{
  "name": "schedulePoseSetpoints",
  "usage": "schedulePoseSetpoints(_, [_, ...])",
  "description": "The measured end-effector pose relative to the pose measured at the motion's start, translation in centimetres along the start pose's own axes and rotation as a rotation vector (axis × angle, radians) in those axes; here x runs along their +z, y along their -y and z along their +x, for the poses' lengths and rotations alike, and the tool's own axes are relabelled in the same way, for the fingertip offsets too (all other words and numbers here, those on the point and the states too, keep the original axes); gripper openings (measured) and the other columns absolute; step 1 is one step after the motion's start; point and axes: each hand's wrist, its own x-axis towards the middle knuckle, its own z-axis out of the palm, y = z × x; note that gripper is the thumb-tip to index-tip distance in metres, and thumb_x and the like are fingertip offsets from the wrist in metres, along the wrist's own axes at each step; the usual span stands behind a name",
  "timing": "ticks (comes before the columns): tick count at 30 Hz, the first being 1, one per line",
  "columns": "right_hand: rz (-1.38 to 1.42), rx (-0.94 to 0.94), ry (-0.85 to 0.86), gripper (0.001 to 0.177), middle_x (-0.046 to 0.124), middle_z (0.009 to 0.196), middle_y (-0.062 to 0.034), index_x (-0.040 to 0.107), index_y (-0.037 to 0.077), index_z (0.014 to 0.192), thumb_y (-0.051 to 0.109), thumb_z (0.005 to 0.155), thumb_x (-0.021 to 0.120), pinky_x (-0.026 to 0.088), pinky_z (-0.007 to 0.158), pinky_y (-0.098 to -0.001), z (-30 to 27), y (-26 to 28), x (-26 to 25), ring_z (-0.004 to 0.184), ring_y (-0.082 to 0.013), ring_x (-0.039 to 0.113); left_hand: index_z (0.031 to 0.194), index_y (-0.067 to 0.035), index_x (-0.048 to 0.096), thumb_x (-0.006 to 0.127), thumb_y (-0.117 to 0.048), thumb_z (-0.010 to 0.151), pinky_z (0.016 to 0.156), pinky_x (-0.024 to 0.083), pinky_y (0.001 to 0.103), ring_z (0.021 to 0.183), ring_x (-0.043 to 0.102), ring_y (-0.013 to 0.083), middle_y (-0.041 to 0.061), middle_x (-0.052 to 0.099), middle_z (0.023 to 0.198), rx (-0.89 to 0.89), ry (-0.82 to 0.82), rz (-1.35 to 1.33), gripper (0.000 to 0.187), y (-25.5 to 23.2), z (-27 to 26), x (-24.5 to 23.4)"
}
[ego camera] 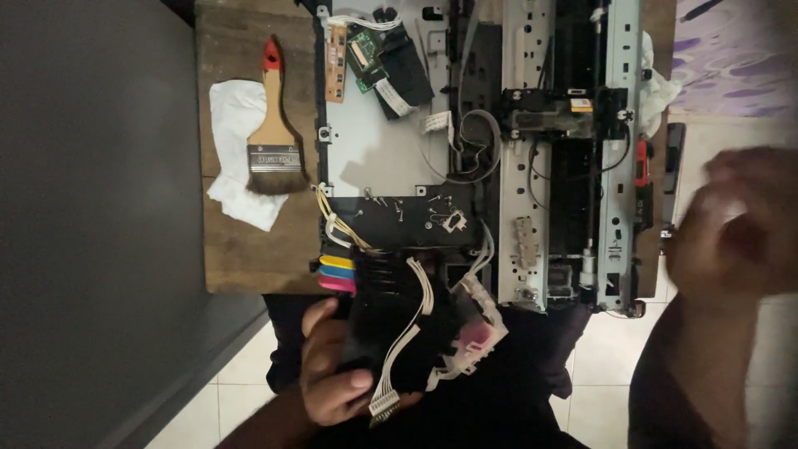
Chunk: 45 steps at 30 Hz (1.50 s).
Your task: The person holds a small green circuit board attached to a black housing and uses a screwdriver to tighten screws on the component. The workspace contains a disassembled electronic device, a paintbrush, and other tools.
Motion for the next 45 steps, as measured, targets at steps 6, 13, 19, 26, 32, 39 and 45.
schedulePoseSetpoints(6, [0.068,-0.732,0.161,0.022,0.070,0.084,-0.0218,0.067,0.003,0.088,-0.016,0.085,0.077,0.057,0.065,-0.0475,7.2,7.3,3.4,0.068,-0.0316,0.066,0.120,-0.025,0.051,0.089,-0.038,0.081,0.111,0.043,0.052,0.084,0.063,0.0193,-0.001,0.061,0.093,0.036,-0.110,0.023,0.056,0.1,0.5,0.8])
schedulePoseSetpoints(13, [0.041,-0.706,0.267,0.020,0.072,0.066,-0.0113,0.074,0.008,0.078,-0.007,0.088,0.082,0.052,0.047,-0.0338,9.7,11.6,7.1,0.056,-0.0223,0.068,0.115,-0.027,0.049,0.089,-0.039,0.079,0.108,0.044,0.051,0.081,0.061,0.0184,-0.002,0.058,0.089,0.077,-0.113,0.053,0.055,0.8,0.1,0.7])
schedulePoseSetpoints(19, [-0.018,-0.571,0.559,0.015,0.075,0.091,-0.0080,0.076,0.010,0.107,0.013,0.094,0.085,0.050,0.055,-0.0325,11.7,14.5,9.3,0.070,-0.0195,0.067,0.108,-0.022,0.051,0.080,-0.038,0.089,0.105,0.046,0.048,0.065,0.056,0.0166,-0.002,0.054,0.074,0.132,-0.181,0.006,0.038,1.0,1.3,1.2])
schedulePoseSetpoints(26, [0.092,-0.481,0.845,0.014,0.071,0.093,-0.0099,0.076,0.007,0.104,0.009,0.090,0.077,0.052,0.065,-0.0440,13.0,14.5,14.0,0.081,-0.0303,0.067,0.108,-0.023,0.057,0.078,-0.041,0.091,0.100,0.049,0.050,0.065,0.055,0.0196,0.000,0.048,0.071,0.140,-0.160,0.008,0.033,1.2,0.8,0.9])
schedulePoseSetpoints(32, [-0.042,-0.524,0.871,0.011,0.067,0.089,-0.0049,0.073,0.010,0.097,0.018,0.091,0.077,0.056,0.069,-0.0447,12.1,15.1,15.7,0.080,-0.0280,0.066,0.106,-0.022,0.056,0.077,-0.036,0.091,0.100,0.048,0.048,0.066,0.061,0.0175,-0.001,0.053,0.070,0.147,-0.182,-0.006,0.030,1.1,1.1,1.3])
schedulePoseSetpoints(39, [-0.161,-0.539,0.937,0.020,0.068,0.094,-0.0067,0.074,0.013,0.100,0.031,0.093,0.074,0.056,0.072,-0.0436,12.0,15.0,16.5,0.084,-0.0266,0.065,0.102,-0.022,0.058,0.076,-0.035,0.090,0.099,0.049,0.049,0.065,0.061,0.0188,0.001,0.051,0.070,0.108,-0.204,0.007,0.025,0.9,1.3,1.2])
schedulePoseSetpoints(45, [-0.169,-0.594,0.831,0.023,0.060,0.085,-0.0031,0.071,0.014,0.083,0.032,0.084,0.085,0.051,0.062,-0.0422,11.5,14.7,17.1,0.080,-0.0268,0.062,0.107,-0.023,0.059,0.081,-0.044,0.087,0.098,0.049,0.050,0.070,0.063,0.0217,0.003,0.055,0.073,0.107,-0.164,0.039,0.036,1.1,0.3,1.2])
